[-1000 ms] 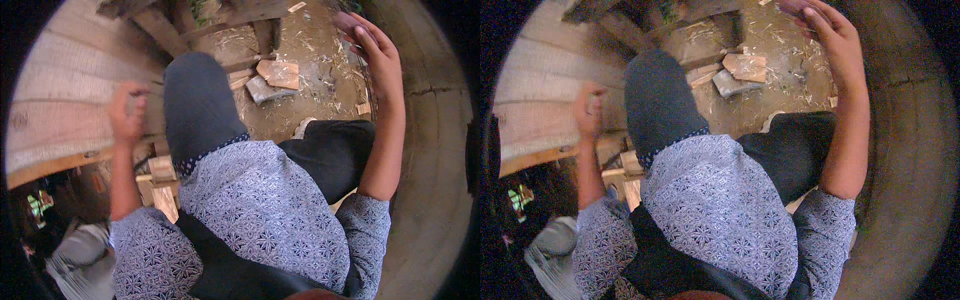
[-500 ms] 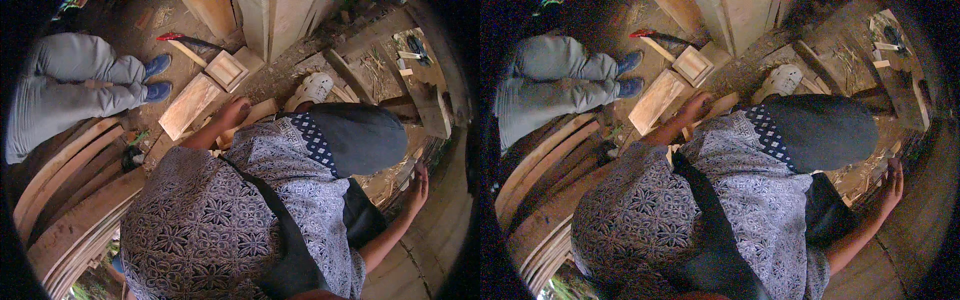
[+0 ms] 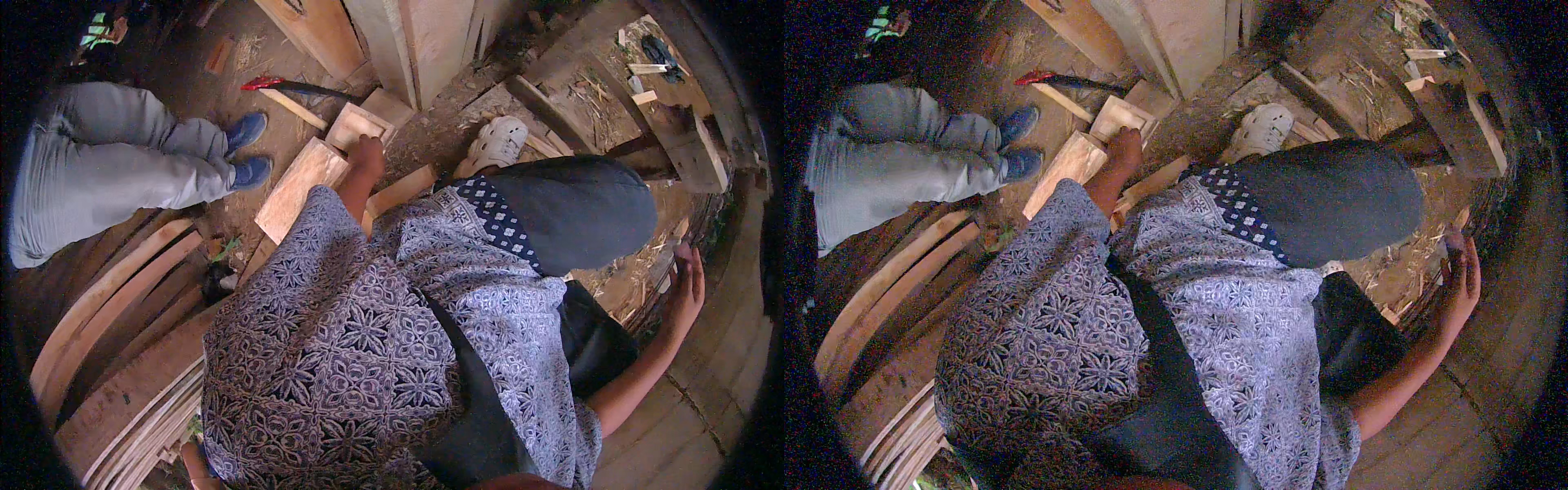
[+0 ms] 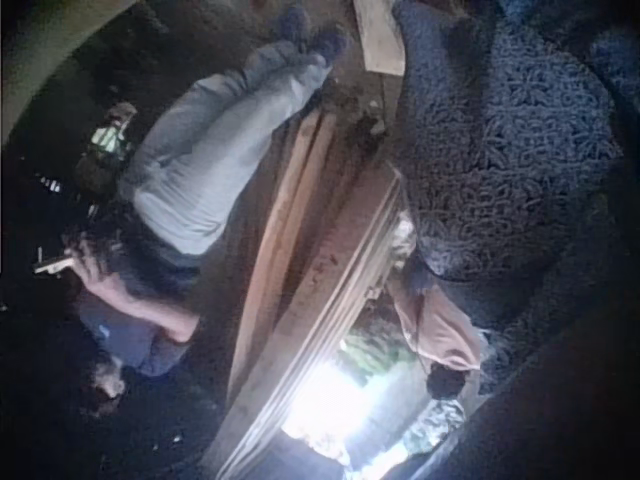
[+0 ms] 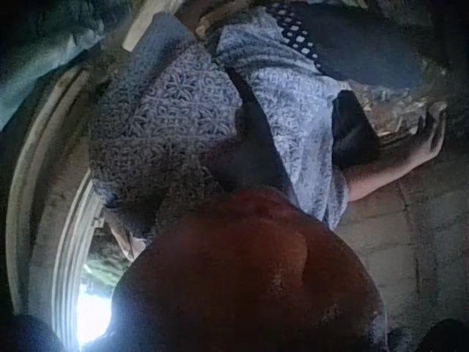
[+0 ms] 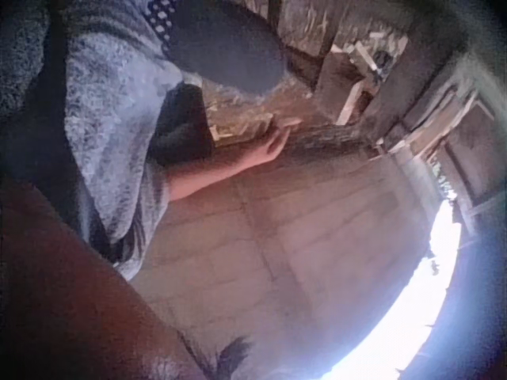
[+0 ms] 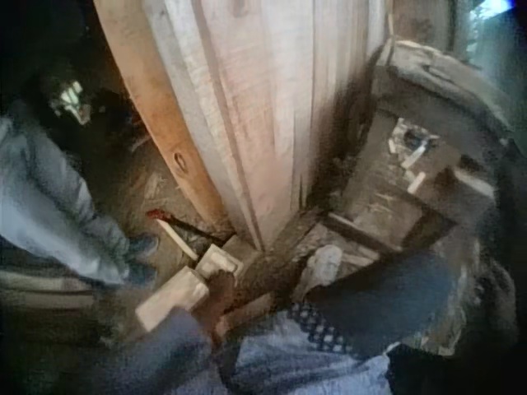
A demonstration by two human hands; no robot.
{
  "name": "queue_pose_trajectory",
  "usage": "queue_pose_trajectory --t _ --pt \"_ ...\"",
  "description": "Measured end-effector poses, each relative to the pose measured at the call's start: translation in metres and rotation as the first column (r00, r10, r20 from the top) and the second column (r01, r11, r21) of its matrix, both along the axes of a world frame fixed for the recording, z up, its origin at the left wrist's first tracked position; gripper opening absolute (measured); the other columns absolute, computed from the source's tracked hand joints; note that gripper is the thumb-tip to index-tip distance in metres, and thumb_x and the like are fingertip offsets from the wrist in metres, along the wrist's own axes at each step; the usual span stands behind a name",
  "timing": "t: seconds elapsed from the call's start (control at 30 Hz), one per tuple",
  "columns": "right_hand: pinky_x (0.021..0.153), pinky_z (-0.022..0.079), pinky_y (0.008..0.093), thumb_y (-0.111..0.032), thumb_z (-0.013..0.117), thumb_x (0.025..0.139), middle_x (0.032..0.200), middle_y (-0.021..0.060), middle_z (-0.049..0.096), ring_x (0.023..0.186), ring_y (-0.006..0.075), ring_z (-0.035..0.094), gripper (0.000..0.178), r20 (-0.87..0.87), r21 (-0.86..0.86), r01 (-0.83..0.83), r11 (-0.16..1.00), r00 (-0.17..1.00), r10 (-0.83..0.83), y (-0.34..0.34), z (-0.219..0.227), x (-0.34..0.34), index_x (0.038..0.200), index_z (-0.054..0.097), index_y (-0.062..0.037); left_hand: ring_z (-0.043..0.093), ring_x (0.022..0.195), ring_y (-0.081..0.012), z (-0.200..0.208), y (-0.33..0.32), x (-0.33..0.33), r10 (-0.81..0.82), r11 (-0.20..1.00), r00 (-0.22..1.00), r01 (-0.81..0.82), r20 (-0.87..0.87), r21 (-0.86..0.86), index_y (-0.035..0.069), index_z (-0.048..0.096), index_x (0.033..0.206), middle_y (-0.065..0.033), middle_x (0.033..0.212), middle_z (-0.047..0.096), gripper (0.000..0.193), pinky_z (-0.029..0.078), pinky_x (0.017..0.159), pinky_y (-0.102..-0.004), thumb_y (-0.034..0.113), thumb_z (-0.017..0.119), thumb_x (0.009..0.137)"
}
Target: The person carves a small rectangular block of wood using a knife, then sands the surface with a sanding block. The person is sitting on the ground in a workshop area.
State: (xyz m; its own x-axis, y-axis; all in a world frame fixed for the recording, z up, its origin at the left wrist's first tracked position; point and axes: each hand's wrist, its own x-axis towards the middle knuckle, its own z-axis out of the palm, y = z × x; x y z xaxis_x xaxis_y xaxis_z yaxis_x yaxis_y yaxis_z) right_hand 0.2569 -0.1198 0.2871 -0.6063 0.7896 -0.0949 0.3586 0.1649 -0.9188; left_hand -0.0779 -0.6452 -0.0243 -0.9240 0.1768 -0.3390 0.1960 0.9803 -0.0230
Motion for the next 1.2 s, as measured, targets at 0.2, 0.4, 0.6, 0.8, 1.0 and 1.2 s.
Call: queue_pose_trajectory --t 0.2,0.4,0.6,0.8,1.0,1.2 --pt "0.103 0.045 0.0370 -0.019 0.052 0.102 0.139 0.0110 0.054 0.125 0.0226 0.055 0.042 -0.042 -0.011 -0.019 1.000 0.999 0.019 0.000 0.008 -0.004 0.140 0.051 -0.0038 0.067 0.092 -0.0255 0.086 0.009 -0.033 0.096 0.817 0.945 -0.254 0.313 0.518 0.004 0.066 0.103 -0.0121 0.100 0.069 0.028 0.053 0.077 -0.0426 0.019 0.061 0.079" --pt "0.099 0.048 0.0346 -0.019 0.052 0.102 0.137 0.0107 0.055 0.125 0.0208 0.055 0.040 -0.138 0.034 -0.016 0.999 0.990 0.021 0.004 -0.005 -0.022 0.139 0.052 -0.0050 0.058 0.102 -0.0192 0.221 0.048 -0.001 -0.178 -0.084 0.839 -0.533 0.514 0.842 0.004 0.059 0.117 -0.0065 0.113 0.062 0.037 0.043 0.094 -0.0332 0.018 0.051 0.084" --pt "0.098 0.050 0.0343 -0.019 0.055 0.101 0.131 0.0102 0.061 0.117 0.0202 0.060 0.039 -0.303 0.071 0.028 0.997 0.953 -0.005 -0.007 -0.004 -0.025 0.136 0.055 -0.0024 0.055 0.122 -0.0321 0.324 0.130 0.035 -0.384 -0.431 0.896 -0.388 0.224 0.814 -0.005 0.046 0.137 -0.0197 0.132 0.057 0.062 0.040 0.107 -0.0422 0.032 0.041 0.087" --pt "0.097 0.051 0.0297 -0.013 0.053 0.100 0.128 0.0082 0.063 0.116 0.0171 0.060 0.034 -0.402 0.134 0.066 0.989 0.916 -0.007 -0.014 0.013 -0.023 0.132 0.059 -0.0038 0.051 0.126 -0.0356 0.377 0.211 0.057 -0.862 -0.371 0.497 -0.753 0.100 0.544 -0.004 0.037 0.144 -0.0206 0.140 0.051 0.068 0.040 0.108 -0.0484 0.043 0.041 0.094" --pt "0.091 0.055 0.0308 -0.009 0.054 0.099 0.122 0.0095 0.065 0.109 0.0170 0.063 0.030 -0.494 0.112 0.194 0.974 0.862 -0.115 -0.021 0.028 -0.013 0.127 0.063 -0.0035 0.051 0.127 -0.0332 0.405 0.262 0.090 -0.894 -0.226 0.433 -0.659 0.116 0.718 -0.003 0.038 0.142 -0.0210 0.137 0.051 0.071 0.039 0.109 -0.0455 0.032 0.060 0.084" --pt "0.089 0.056 0.0310 -0.010 0.054 0.099 0.121 0.0089 0.065 0.109 0.0175 0.062 0.030 -0.512 0.016 0.123 0.992 0.853 -0.097 -0.027 0.037 0.000 0.128 0.062 -0.0042 0.052 0.126 -0.0355 0.398 0.276 0.122 -0.903 -0.185 0.398 -0.700 0.162 0.690 -0.005 0.039 0.141 -0.0223 0.136 0.052 0.075 0.041 0.109 -0.0469 0.031 0.061 0.079"
